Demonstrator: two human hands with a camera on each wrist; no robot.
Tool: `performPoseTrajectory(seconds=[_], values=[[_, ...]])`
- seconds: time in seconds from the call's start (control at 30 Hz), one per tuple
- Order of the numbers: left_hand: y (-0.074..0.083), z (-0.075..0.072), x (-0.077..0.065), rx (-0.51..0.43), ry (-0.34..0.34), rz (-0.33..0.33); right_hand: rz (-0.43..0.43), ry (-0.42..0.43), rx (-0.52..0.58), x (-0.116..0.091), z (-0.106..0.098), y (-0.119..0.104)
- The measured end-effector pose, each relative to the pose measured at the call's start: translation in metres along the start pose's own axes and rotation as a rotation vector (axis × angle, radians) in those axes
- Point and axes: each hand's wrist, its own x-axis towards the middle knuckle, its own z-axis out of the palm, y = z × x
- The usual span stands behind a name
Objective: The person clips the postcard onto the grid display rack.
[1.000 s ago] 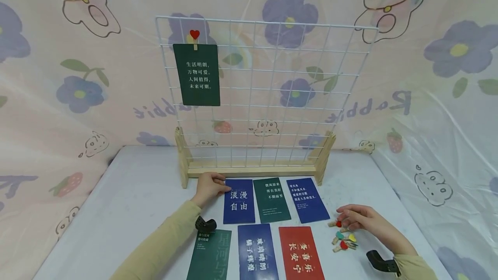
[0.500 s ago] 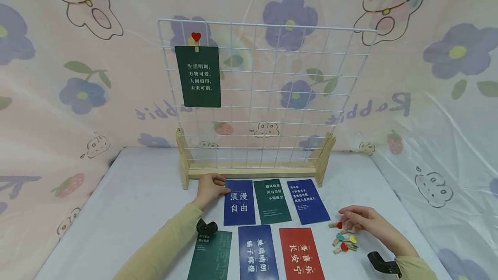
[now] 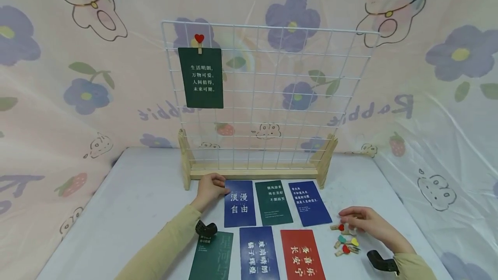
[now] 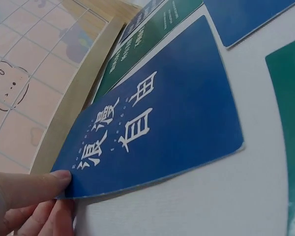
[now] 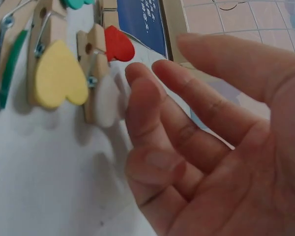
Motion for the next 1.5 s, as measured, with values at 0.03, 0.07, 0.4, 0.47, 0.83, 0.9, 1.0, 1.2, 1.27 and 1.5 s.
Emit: performPoseTrajectory(seconds=[0.03, 0.07, 0.4, 0.47, 0.83, 0.9, 1.0, 1.2, 1.27, 1.5], values=[[-0.001, 0.000, 0.000, -0.002, -0.001, 0.006, 0.001, 0.002, -0.006, 0.001, 0.000, 0.000], [-0.001, 0.000, 0.001, -0.005, -0.003, 0.012, 0.001, 0.003, -0.011, 0.002, 0.001, 0.000], [-0.009, 0.000, 0.004, -0.033, -0.027, 0.011, -0.012, -0.039, -0.025, 0.008, -0.001, 0.004], [-0.010, -0.001, 0.004, -0.055, -0.034, 0.002, -0.020, -0.059, -0.016, 0.009, -0.001, 0.005], [-0.006, -0.002, 0.003, -0.233, -0.089, -0.056, -0.025, -0.083, -0.041, 0.012, 0.000, 0.008], [-0.005, -0.003, 0.002, -0.248, -0.097, -0.059, -0.035, -0.082, -0.044, 0.012, 0.000, 0.009], [-0.005, -0.003, 0.001, -0.260, -0.104, -0.063, -0.052, -0.092, -0.032, 0.013, -0.001, 0.011], [0.000, -0.005, -0.002, -0.257, -0.110, -0.045, -0.070, -0.107, -0.004, 0.016, -0.002, 0.016], [0.002, -0.005, -0.003, -0.257, -0.113, -0.037, -0.071, -0.100, -0.012, 0.017, -0.001, 0.016], [0.009, -0.006, -0.005, -0.278, -0.125, -0.028, -0.068, -0.054, -0.090, 0.016, 0.001, 0.012]])
